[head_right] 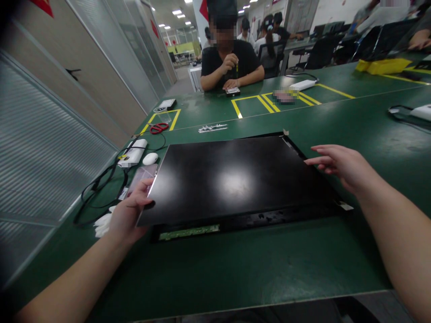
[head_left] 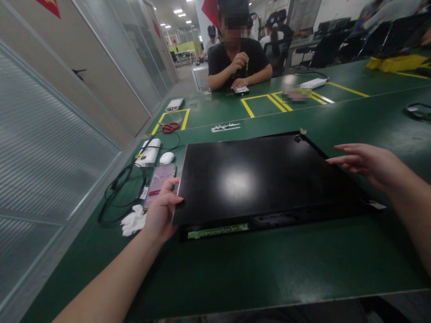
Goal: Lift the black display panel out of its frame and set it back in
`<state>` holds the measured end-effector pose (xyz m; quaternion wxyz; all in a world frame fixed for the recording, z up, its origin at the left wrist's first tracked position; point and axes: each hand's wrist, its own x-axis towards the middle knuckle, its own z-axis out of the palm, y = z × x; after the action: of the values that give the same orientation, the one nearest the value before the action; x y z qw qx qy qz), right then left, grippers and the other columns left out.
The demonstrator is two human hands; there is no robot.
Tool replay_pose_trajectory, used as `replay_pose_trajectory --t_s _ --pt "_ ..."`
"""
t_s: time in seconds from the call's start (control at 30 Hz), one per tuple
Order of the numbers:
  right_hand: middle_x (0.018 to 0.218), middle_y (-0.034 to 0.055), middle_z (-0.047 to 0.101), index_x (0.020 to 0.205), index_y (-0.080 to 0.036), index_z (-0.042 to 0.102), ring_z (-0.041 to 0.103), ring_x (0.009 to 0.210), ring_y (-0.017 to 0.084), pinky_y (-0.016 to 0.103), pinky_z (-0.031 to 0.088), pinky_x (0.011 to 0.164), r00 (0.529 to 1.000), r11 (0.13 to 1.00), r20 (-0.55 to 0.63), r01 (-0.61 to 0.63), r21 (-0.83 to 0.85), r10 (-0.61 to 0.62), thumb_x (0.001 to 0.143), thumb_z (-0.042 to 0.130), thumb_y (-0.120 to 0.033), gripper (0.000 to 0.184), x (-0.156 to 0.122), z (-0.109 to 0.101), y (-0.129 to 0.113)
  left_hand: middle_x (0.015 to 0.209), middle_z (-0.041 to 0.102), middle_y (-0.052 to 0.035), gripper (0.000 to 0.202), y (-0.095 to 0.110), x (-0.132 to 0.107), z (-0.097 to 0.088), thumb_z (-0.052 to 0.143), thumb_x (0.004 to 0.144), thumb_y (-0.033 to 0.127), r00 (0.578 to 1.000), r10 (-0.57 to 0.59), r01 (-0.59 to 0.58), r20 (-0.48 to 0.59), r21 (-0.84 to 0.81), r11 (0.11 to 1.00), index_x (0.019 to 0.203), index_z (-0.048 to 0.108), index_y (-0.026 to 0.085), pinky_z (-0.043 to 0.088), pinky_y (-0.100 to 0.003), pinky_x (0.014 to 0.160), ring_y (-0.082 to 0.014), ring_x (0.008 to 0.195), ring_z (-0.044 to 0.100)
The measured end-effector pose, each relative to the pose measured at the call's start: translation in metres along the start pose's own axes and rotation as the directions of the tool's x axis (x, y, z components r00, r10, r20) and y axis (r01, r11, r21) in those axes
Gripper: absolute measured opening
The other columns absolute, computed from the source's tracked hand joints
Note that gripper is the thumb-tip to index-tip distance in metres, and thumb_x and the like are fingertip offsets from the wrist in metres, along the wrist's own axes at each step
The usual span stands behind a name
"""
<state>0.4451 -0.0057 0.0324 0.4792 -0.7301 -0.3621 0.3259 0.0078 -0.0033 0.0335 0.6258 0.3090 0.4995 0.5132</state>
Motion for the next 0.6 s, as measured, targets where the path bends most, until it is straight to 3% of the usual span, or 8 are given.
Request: replay_pose_trajectory --t_s 0.37,0.6 --pt "0.063 0.008 0.06 0.081 -0.021 0.055 0.043 0.043 0.007 0.016 0.028 0.033 0.998 0.999 -0.059 0.028 -0.026 -0.03 0.059 0.044 -0.034 0.028 0.0012 -0.0021 0.0004 0.086 0.07 -0.0003 0.053 -0.0033 0.0012 -0.0005 0.064 0.052 0.009 0.998 -0.032 0.028 0.061 0.059 0.998 0.102 0.056 0.021 0.051 -0.025 0.051 -0.0227 0.075 0.07" --pt "0.068 0.0072 0.061 0.082 -0.021 0.055 0.045 0.047 0.007 0.018 0.03 0.037 0.994 0.984 -0.034 0.098 -0.146 -0.104 0.06 0.042 -0.035 0.029 0.0007 -0.0014 0.0028 0.093 0.07 -0.0007 0.054 -0.0047 0.0017 -0.0003 0.064 0.055 0.01 0.996 -0.025 0.017 0.084 0.089 0.996 0.106 0.054 0.023 0.055 -0.029 0.057 -0.0237 0.078 0.07"
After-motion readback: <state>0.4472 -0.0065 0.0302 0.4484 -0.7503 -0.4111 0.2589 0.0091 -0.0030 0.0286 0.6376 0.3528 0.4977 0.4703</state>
